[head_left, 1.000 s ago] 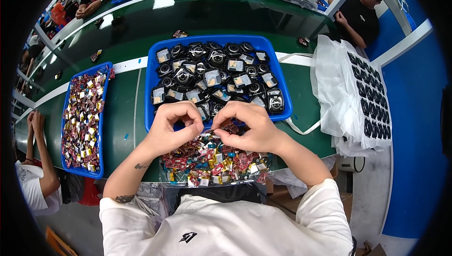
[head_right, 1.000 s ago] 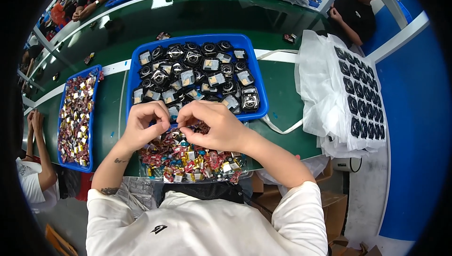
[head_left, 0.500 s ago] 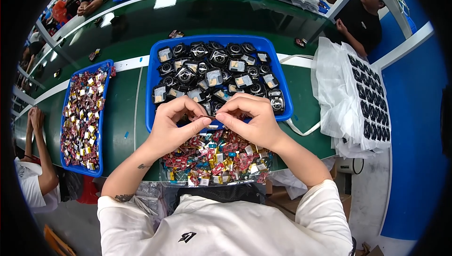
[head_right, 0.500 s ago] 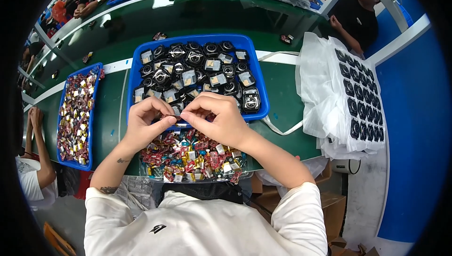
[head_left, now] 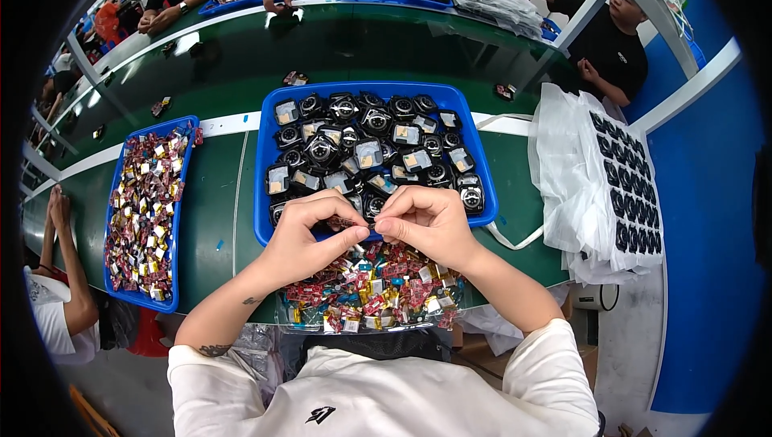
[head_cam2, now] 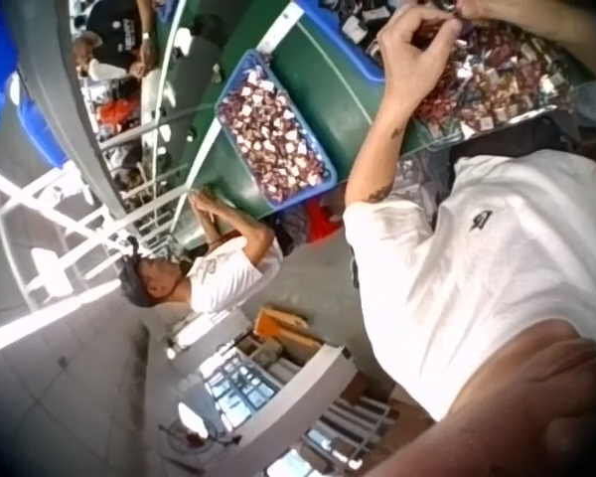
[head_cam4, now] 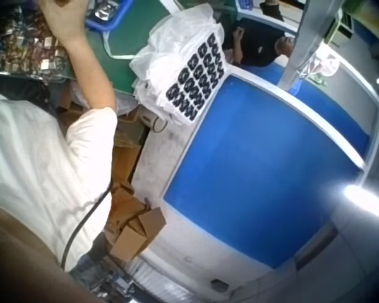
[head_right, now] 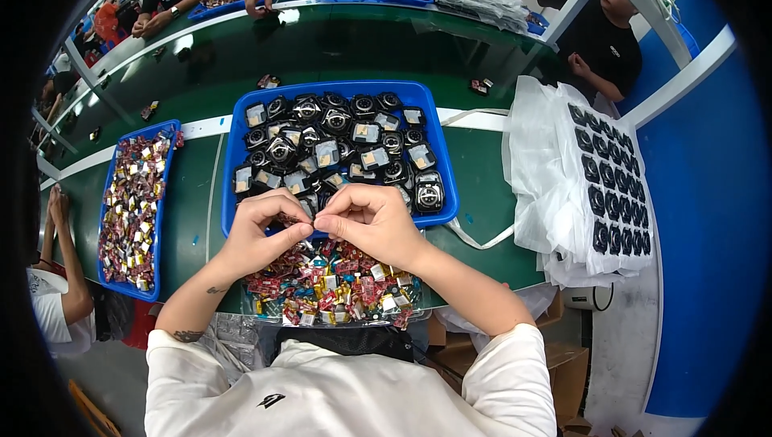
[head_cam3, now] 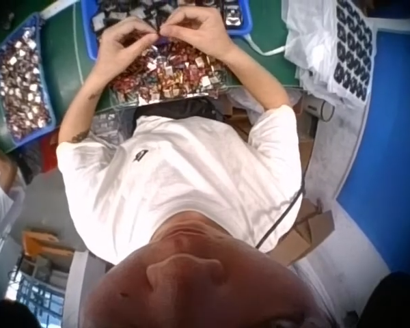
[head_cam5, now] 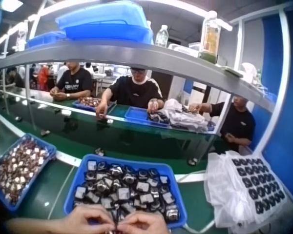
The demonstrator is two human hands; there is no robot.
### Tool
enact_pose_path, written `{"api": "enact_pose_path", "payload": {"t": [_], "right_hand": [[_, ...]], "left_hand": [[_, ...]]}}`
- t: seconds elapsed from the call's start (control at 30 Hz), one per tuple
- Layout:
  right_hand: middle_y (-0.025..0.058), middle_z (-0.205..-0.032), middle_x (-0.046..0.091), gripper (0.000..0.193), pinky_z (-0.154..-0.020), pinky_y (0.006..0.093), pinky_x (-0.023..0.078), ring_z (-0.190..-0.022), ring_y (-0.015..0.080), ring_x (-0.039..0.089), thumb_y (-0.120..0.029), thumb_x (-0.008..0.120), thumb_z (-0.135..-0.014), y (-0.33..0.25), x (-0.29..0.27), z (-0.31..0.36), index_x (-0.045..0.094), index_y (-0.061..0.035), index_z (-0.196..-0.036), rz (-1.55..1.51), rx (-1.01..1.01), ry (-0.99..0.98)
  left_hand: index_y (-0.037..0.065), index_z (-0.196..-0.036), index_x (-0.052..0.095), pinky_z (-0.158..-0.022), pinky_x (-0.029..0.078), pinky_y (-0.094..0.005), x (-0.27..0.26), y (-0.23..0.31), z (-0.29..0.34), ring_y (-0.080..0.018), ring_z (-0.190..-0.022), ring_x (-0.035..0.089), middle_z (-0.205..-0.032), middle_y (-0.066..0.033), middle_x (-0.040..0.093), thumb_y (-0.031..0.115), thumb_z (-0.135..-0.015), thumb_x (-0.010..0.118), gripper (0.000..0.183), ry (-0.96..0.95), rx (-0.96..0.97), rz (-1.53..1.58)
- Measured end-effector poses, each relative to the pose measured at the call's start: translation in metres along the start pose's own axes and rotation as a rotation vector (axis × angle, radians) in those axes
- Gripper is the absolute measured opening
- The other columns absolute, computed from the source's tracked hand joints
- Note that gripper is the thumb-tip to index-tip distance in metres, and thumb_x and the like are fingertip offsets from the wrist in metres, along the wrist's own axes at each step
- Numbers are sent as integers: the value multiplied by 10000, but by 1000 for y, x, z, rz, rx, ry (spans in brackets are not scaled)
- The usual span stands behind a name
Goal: Assembling small electronic components by attaching a backing to a main unit on a factory assembly line.
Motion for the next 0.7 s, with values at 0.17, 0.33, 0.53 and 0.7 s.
{"api": "enact_pose_path", "payload": {"t": [0.17,0.33,0.53,0.7], "right_hand": [[60,-776,624,105,-592,203,499,-670,76,594,-69,662,-848,-3,3,2,641,25,-808,-96,77,-95],[43,-743,619,127,-568,196,497,-633,63,588,-96,649,-865,-3,3,1,618,19,-821,-35,104,-76],[38,-787,621,84,-560,181,459,-631,50,560,-54,684,-814,-10,-2,-3,634,10,-836,71,-27,-11],[86,-848,619,170,-639,244,450,-747,156,580,-21,699,-729,-30,8,-5,681,-15,-897,536,-396,-274]], "left_hand": [[6,-852,677,-640,453,-255,0,0,-1,-134,-703,586,-787,-76,634,85,-781,707,109,-26,-6,-4],[10,-846,678,-627,448,-253,-1,3,-4,-134,-709,584,-782,-74,634,71,-784,697,89,-51,29,-31],[-11,-866,639,-651,447,-255,-4,-4,1,-109,-742,565,-822,-53,609,75,-829,660,96,-58,29,145],[7,-903,613,-679,442,-204,-15,-15,0,-47,-760,540,-838,-7,603,105,-865,644,110,150,-133,411]]}}
Point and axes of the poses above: each hand's wrist, its own z-axis away from the middle knuckle, its own x-axis out of the palm, y = z × x, the point moved 4 cm from there along -z, towards the middle knuckle
